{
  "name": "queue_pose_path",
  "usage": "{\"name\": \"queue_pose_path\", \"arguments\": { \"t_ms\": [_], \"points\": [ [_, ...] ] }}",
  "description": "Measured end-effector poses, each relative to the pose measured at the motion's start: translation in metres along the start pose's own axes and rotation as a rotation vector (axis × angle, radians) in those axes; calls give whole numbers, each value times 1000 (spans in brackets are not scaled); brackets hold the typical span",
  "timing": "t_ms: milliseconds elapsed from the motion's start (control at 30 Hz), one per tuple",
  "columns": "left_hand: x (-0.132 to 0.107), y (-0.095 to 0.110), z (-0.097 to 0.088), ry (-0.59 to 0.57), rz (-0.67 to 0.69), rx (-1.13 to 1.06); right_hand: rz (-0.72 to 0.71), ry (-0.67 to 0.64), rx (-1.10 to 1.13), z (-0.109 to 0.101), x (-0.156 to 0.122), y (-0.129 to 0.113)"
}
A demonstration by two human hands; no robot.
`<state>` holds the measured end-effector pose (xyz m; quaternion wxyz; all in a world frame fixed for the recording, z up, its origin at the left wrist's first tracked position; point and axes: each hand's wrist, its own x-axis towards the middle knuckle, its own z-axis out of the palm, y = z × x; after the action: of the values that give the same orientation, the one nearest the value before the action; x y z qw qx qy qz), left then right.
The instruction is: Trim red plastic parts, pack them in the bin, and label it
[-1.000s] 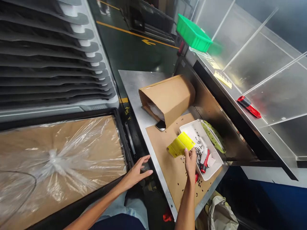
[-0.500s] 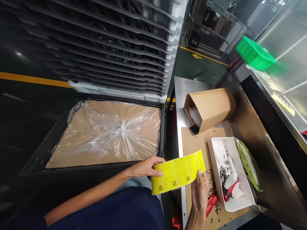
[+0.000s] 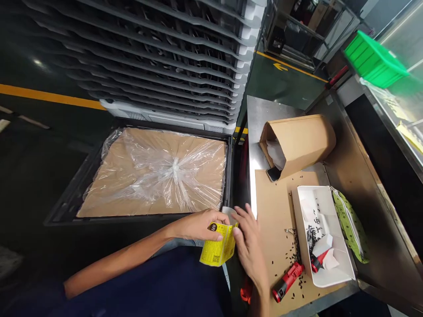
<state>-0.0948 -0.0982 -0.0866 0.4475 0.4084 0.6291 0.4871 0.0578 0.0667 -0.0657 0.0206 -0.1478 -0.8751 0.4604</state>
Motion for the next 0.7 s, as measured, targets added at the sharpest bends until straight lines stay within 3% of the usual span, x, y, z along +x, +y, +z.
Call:
{"name": "queue_pose_path", "arguments": {
  "t_ms": [100, 300, 467, 700],
  "points": [
    [0, 8, -5, -20, -16, 93, -18, -158, -70, 6, 13, -12],
    [-1, 11, -11, -74, -25, 158, -57, -170, -179, 0, 14, -8],
    [5, 14, -4, 30, -32, 215, -47, -160, -233, 1, 13, -10],
    [12, 12, 6, 148, -68, 290, 153, -160, -151, 7, 12, -5]
  ]
}}
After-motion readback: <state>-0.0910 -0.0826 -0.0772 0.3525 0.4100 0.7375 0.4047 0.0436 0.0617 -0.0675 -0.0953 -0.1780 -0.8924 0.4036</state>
